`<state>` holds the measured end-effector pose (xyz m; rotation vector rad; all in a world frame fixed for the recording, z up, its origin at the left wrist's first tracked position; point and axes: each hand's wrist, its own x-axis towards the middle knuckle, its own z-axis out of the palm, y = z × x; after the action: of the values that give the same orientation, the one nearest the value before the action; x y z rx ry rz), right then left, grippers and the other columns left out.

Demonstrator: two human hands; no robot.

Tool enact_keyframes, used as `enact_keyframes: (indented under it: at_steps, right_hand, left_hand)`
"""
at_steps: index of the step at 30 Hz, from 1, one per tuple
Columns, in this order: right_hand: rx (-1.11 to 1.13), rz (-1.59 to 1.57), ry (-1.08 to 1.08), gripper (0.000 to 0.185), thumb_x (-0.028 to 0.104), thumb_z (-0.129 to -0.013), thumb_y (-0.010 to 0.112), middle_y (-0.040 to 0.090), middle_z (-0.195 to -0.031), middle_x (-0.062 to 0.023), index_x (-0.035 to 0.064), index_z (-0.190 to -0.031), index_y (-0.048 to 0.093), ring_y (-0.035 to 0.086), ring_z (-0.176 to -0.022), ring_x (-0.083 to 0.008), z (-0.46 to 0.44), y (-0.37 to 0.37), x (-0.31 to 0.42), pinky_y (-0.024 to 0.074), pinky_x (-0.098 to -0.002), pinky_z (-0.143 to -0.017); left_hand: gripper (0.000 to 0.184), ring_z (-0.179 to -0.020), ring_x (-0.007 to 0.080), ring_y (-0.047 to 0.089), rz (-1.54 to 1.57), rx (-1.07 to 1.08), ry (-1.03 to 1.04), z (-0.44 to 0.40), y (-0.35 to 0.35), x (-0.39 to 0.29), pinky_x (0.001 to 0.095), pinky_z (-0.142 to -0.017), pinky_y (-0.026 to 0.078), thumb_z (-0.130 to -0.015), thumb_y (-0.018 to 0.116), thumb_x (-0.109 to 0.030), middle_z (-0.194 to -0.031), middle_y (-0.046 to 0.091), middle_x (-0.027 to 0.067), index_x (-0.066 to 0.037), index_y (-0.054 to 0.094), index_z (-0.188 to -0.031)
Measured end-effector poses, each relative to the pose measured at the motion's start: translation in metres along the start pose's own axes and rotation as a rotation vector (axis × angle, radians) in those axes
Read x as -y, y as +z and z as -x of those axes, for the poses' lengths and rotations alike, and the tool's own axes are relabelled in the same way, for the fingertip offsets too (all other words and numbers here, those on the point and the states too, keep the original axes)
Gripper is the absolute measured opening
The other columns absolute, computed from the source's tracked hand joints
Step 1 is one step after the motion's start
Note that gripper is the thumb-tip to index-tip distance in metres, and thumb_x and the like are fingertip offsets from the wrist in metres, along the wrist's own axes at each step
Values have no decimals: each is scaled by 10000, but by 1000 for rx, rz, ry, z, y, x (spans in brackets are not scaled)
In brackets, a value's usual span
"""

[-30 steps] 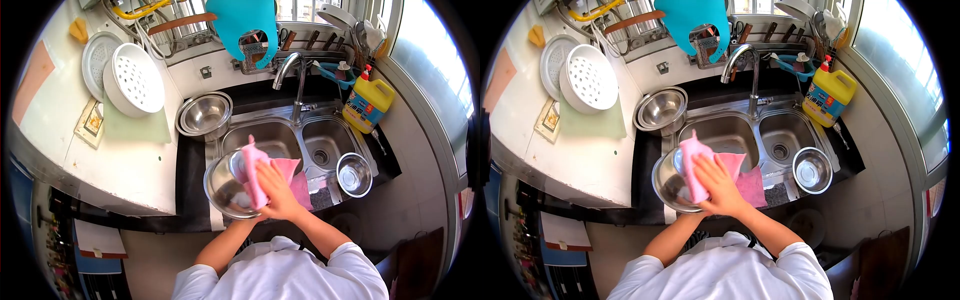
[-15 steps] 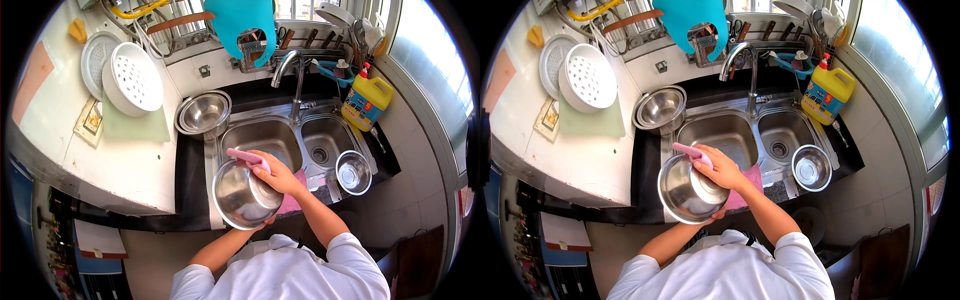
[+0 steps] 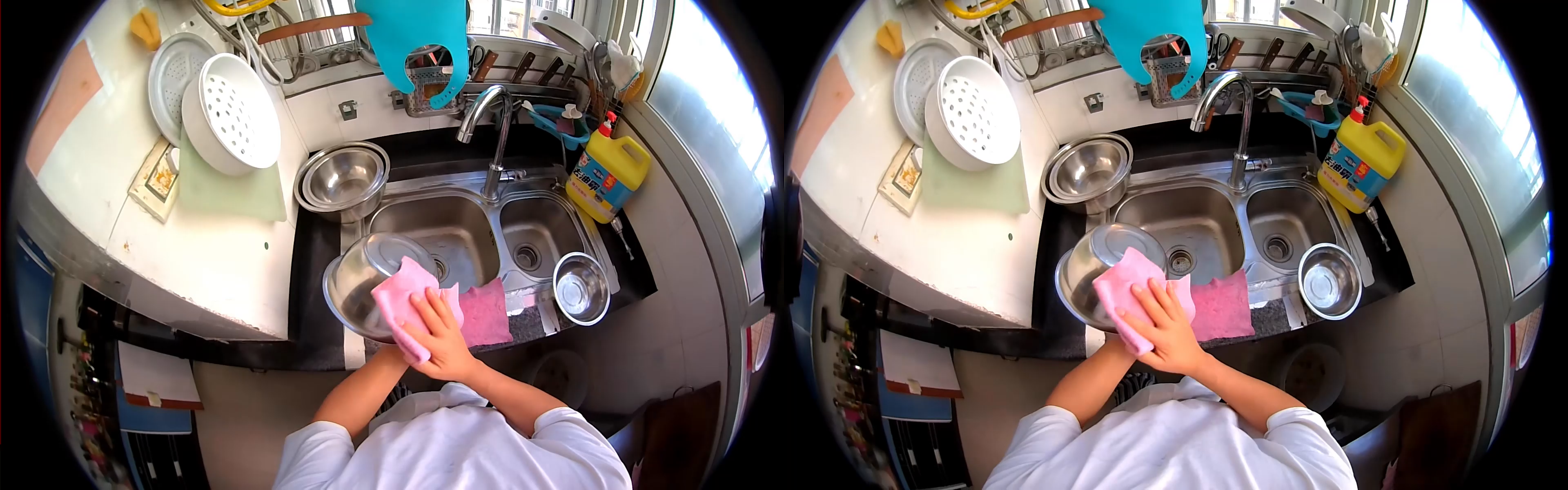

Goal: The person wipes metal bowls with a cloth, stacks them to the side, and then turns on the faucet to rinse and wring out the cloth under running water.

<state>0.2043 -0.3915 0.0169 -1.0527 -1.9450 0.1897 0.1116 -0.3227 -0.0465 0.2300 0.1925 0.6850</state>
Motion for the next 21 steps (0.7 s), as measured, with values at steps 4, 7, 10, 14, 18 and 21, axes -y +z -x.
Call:
enact_keyframes:
  at_steps: [4, 7, 10, 14, 18, 21]
  right_hand:
    - [137, 253, -123, 484, 392, -757, 545, 413, -1368, -58, 265, -1224, 550, 296, -1305, -279, -11, 0, 17, 115, -503, -1073]
    - [91, 331, -148, 479, 375, -739, 539, 470, -1313, -41, 243, -1198, 565, 395, -1240, -253, -37, -13, 19, 179, -486, -1051]
    - [57, 255, -146, 429, 330, -703, 587, 525, -1226, -54, 176, -1102, 612, 466, -1159, -263, -66, -31, 16, 273, -475, -1010]
    - [33, 88, -50, 354, 268, -760, 602, 582, -1099, -97, 101, -1072, 611, 539, -1031, -285, -87, -45, -13, 392, -389, -923]
    - [169, -614, 587, 363, 347, -860, 557, 612, -1003, -87, 50, -1063, 606, 589, -915, -198, -86, -50, -37, 450, -264, -793]
    - [227, -965, 942, 396, 360, -868, 551, 620, -946, -72, 18, -1061, 602, 595, -849, -149, -82, -58, -51, 462, -254, -747]
  left_hand:
    - [477, -775, 190, 548, -25, -22, -15, -2, -1, 4, 322, -589, 450, -772, 579, -358, -993, 583, 57, -81, 482, -1149]
    - [446, -767, 186, 551, -45, -38, -16, -3, -4, 5, 319, -588, 453, -784, 572, -330, -979, 584, 62, -75, 483, -1139]
    - [416, -759, 182, 553, -62, -49, -33, -4, -5, 5, 315, -588, 457, -797, 565, -303, -966, 585, 67, -68, 484, -1130]
    - [374, -749, 177, 556, -93, -74, -50, 2, -12, 5, 311, -587, 461, -813, 556, -266, -949, 585, 73, -59, 485, -1117]
    - [333, -738, 173, 559, -126, -132, -95, 14, -31, 10, 307, -587, 466, -829, 547, -229, -931, 586, 79, -50, 487, -1104]
    - [303, -730, 169, 561, -247, -210, -35, 17, -45, 10, 304, -587, 469, -841, 540, -201, -918, 587, 84, -44, 488, -1095]
